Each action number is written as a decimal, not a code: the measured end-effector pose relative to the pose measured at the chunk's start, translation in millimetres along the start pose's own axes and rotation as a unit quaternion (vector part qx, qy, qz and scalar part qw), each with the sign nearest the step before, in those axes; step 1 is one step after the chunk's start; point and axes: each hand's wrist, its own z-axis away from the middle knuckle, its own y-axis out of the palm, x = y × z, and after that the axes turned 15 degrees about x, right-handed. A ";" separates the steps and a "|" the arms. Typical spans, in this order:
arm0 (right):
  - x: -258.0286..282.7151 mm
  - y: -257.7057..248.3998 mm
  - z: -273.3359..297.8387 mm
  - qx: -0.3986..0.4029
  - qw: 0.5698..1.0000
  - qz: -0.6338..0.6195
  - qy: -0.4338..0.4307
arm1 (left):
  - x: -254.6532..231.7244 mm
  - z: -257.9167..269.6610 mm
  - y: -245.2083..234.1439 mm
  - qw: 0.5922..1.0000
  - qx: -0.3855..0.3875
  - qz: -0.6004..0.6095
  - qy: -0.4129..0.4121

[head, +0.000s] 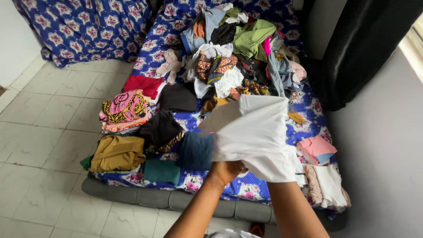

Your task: The person folds several items of clothing including a black shirt, a white shirt, a light blue pair of shorts, and another white garment on a bed.

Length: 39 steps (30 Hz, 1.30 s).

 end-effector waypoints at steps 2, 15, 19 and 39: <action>13.0 0.2 12.3 0.006 1.000 0.000 -0.008 | -15.5 -1.6 -18.8 0.997 -0.016 0.076 0.028; 81.2 -10.8 96.5 -0.038 0.992 0.024 -0.116 | -98.1 2.8 -115.3 0.921 -0.036 0.333 0.198; 79.9 -12.6 102.3 -0.039 0.994 0.037 -0.097 | -96.9 2.9 -122.7 0.913 -0.025 0.349 0.209; 122.6 -15.9 108.2 -0.053 0.984 0.044 -0.164 | -19.3 54.1 -136.1 0.967 0.111 0.227 -0.047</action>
